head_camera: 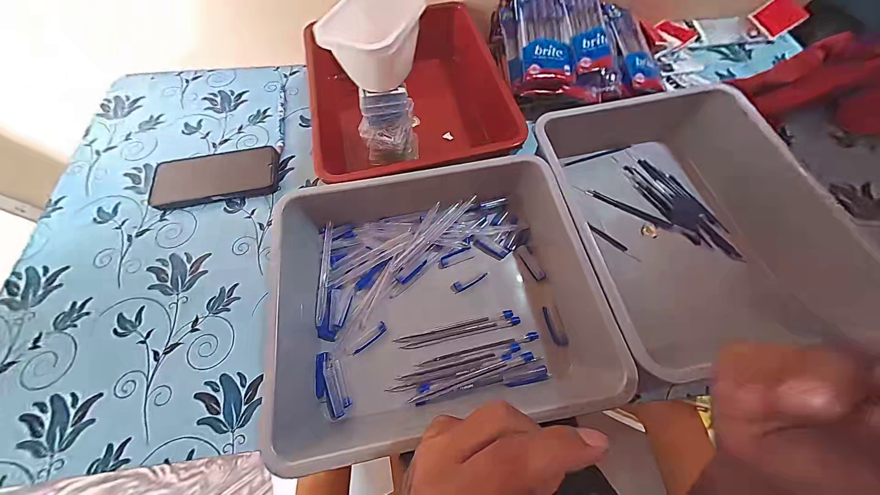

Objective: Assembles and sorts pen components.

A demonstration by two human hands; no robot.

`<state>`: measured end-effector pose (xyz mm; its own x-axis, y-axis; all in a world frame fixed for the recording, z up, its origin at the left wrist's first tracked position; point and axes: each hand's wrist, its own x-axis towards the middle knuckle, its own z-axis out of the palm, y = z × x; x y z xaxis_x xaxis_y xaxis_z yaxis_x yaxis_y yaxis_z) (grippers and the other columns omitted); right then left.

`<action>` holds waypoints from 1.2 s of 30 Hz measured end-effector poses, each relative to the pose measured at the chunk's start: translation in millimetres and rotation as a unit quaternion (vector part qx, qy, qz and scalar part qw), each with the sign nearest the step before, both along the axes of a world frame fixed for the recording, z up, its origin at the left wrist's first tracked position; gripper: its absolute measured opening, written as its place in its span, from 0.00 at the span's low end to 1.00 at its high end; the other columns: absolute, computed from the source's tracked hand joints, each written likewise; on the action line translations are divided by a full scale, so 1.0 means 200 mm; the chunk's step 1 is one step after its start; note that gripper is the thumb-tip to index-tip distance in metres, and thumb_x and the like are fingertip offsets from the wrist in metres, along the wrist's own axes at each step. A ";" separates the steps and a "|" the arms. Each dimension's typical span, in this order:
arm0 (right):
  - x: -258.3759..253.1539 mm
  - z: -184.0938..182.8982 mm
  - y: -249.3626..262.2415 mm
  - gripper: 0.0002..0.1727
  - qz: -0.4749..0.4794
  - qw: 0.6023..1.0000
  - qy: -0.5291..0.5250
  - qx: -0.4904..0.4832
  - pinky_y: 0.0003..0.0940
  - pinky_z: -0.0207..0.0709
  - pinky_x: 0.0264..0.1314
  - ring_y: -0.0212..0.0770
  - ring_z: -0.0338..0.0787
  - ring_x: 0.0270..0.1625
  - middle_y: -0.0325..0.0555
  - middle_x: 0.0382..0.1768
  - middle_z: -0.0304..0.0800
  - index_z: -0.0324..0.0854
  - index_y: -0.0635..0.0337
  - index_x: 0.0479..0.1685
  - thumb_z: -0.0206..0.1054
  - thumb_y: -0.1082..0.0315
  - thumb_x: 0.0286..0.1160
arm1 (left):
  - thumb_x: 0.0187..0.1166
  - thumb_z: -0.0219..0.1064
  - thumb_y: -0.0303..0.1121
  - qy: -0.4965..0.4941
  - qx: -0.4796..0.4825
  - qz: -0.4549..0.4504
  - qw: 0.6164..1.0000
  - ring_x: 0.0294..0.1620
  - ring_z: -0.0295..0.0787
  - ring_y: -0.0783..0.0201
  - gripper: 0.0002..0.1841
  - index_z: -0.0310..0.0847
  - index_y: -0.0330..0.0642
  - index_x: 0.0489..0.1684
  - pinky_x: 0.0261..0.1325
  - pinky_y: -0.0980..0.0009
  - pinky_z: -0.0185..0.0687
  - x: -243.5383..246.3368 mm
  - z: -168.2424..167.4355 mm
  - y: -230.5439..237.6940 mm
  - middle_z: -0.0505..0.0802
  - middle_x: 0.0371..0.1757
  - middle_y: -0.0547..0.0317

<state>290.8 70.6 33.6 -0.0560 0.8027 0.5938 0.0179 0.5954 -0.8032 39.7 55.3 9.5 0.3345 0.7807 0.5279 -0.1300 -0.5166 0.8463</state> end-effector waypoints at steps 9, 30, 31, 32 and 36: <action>-0.24 -0.05 -0.04 0.15 0.076 0.992 0.083 -0.053 0.10 0.82 0.40 0.18 0.90 0.41 0.30 0.41 0.93 0.86 0.55 0.48 0.56 0.57 0.92 | 0.89 0.61 0.32 0.071 -0.024 0.027 0.997 0.42 0.86 0.77 0.11 0.83 0.31 0.52 0.50 0.88 0.79 0.01 -0.04 -0.01 0.90 0.40 0.51; -0.25 -0.05 -0.08 0.14 0.065 0.997 -0.011 -0.039 0.08 0.79 0.40 0.16 0.87 0.41 0.29 0.39 0.88 0.84 0.54 0.46 0.56 0.58 0.92 | 0.88 0.62 0.31 0.089 0.021 0.034 0.995 0.40 0.87 0.74 0.12 0.86 0.29 0.48 0.47 0.88 0.78 0.02 -0.04 -0.02 0.91 0.36 0.49; -0.25 -0.05 -0.08 0.14 0.066 0.997 -0.020 -0.039 0.08 0.79 0.41 0.16 0.87 0.42 0.29 0.40 0.88 0.84 0.54 0.46 0.57 0.57 0.92 | 0.87 0.62 0.31 0.087 0.022 0.032 0.995 0.39 0.86 0.74 0.12 0.86 0.29 0.48 0.46 0.88 0.77 0.02 -0.04 -0.02 0.91 0.36 0.49; -0.26 -0.05 -0.08 0.14 0.067 0.996 -0.038 -0.044 0.08 0.78 0.43 0.15 0.86 0.43 0.29 0.40 0.88 0.85 0.53 0.46 0.57 0.57 0.92 | 0.87 0.62 0.30 0.084 0.024 0.031 0.996 0.38 0.86 0.73 0.11 0.85 0.29 0.46 0.45 0.88 0.77 0.02 -0.04 -0.02 0.91 0.35 0.49; -0.31 -0.05 -0.08 0.12 0.092 0.986 -0.111 -0.083 0.04 0.71 0.49 0.13 0.80 0.45 0.31 0.41 0.81 0.85 0.54 0.51 0.64 0.55 0.87 | 0.87 0.61 0.28 0.054 0.039 0.035 0.997 0.39 0.87 0.72 0.10 0.82 0.28 0.41 0.49 0.87 0.78 0.02 -0.04 0.00 0.90 0.34 0.48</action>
<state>229.4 55.0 23.4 -0.3233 0.8523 0.4112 0.1088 0.4651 -0.8785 44.6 54.8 1.1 0.3387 0.7625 0.5513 -0.0007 -0.5857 0.8105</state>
